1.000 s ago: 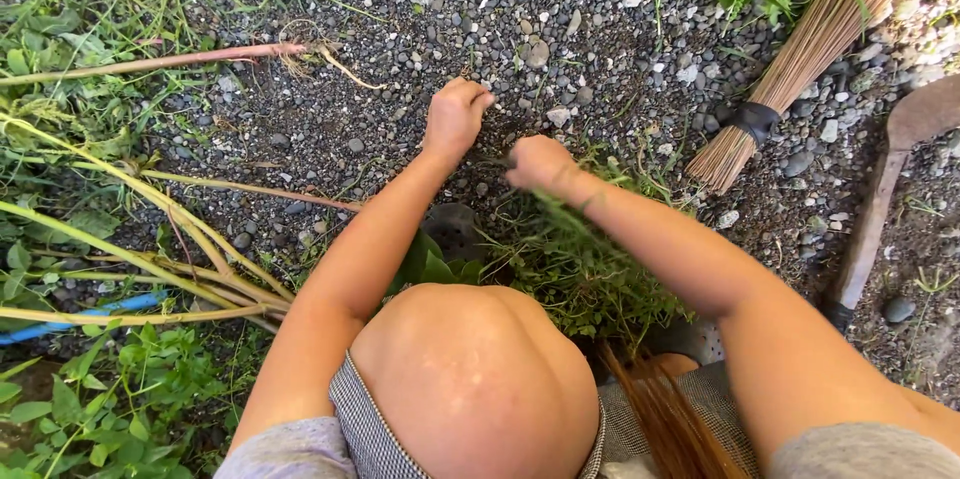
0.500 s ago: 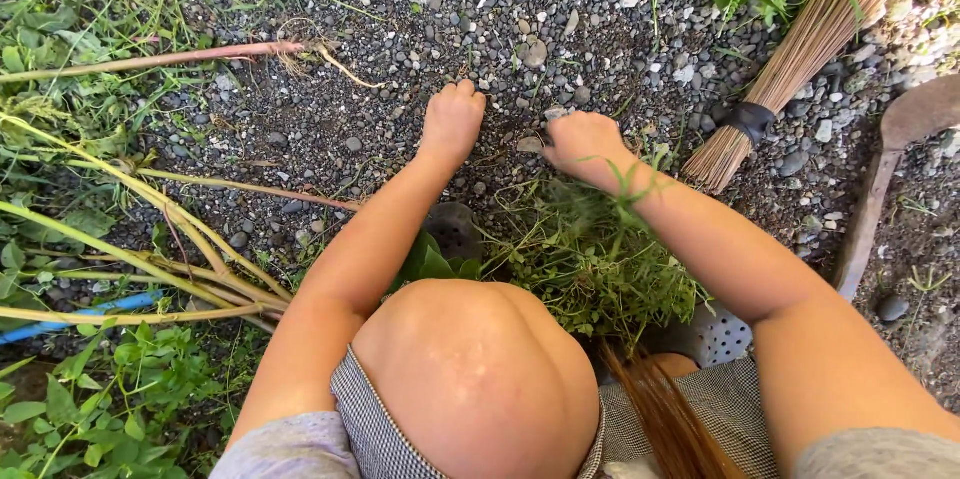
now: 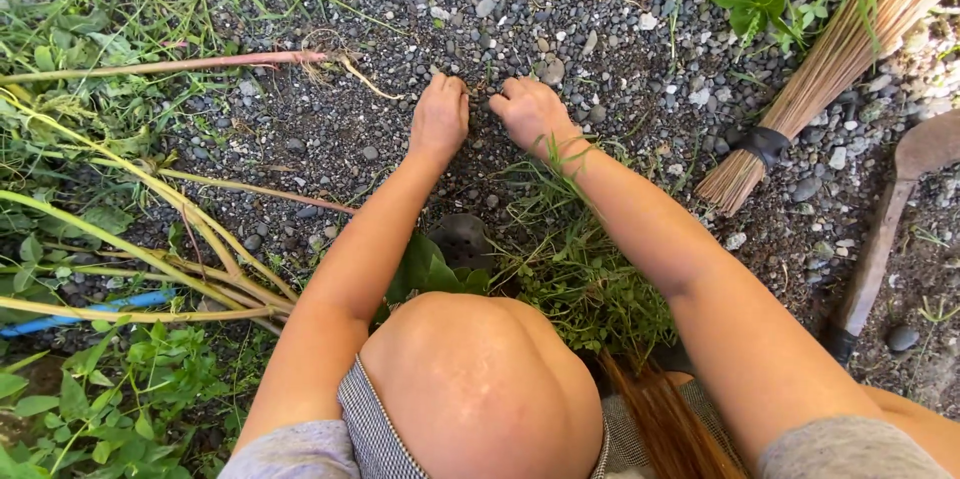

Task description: Manually pull weeds and unwanted grass from the ground in an outdoor garden area.

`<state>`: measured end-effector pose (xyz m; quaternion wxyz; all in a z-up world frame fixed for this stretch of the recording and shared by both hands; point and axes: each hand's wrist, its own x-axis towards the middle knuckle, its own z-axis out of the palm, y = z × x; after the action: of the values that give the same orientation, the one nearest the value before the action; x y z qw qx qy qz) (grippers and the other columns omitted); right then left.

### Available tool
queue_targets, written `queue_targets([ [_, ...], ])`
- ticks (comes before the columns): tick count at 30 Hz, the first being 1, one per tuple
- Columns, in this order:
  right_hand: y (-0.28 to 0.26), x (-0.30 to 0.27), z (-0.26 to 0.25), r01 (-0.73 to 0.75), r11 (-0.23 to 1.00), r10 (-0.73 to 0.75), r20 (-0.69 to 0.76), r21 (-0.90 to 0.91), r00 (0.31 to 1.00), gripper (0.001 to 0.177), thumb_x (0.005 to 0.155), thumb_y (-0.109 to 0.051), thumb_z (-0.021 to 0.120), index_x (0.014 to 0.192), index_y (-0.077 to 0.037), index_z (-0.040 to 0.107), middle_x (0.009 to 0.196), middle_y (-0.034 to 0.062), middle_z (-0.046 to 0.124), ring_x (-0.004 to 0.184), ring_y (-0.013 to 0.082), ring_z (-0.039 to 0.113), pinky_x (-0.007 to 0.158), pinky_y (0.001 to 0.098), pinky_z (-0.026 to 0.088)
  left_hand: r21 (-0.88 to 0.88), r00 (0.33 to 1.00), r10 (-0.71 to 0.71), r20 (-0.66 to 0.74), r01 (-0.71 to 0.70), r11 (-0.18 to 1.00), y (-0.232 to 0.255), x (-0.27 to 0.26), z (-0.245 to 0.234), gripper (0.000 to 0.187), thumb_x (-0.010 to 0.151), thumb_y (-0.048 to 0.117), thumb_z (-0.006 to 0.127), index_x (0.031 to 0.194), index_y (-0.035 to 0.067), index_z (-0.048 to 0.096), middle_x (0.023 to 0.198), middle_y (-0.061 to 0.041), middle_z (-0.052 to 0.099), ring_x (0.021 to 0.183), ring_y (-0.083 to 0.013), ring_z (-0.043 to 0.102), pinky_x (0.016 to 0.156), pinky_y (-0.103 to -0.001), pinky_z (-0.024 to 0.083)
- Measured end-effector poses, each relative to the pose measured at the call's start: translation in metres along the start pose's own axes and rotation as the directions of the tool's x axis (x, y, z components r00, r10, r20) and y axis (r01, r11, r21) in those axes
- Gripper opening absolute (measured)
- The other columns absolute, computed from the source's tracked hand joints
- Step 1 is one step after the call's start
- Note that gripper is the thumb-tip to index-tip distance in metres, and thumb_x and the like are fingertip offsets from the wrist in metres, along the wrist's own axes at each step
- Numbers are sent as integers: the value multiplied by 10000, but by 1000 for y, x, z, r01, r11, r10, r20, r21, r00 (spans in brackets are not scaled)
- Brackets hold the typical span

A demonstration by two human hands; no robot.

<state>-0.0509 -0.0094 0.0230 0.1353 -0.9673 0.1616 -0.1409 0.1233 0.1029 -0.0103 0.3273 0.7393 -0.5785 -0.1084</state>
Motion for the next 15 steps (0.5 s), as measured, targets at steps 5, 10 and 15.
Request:
queue_targets([
  [5,-3,5,-1,114,990,-112,25,-77,993,58,817,-124,647,861,-87,655,864,86,602,849,265,644,753,387,562,58,996,80,31,-81,995,-6,19,6,137,883,40,658,1020,30,650,958,-158,599,904,-368,635,800,-462,543],
  [10,2,8,4,123,986,-116,67,-111,991,71,803,-136,650,761,-79,646,856,89,601,860,258,635,748,372,565,176,978,98,184,-131,976,-11,33,23,18,878,41,668,890,53,674,948,-161,610,909,-361,650,786,-471,546],
  [15,-1,10,1,190,966,-179,78,-175,981,80,792,-143,644,739,-83,645,840,82,598,843,246,631,711,360,554,-25,993,-52,106,55,998,-16,41,31,35,941,33,662,917,39,686,966,-152,633,914,-381,659,814,-473,553],
])
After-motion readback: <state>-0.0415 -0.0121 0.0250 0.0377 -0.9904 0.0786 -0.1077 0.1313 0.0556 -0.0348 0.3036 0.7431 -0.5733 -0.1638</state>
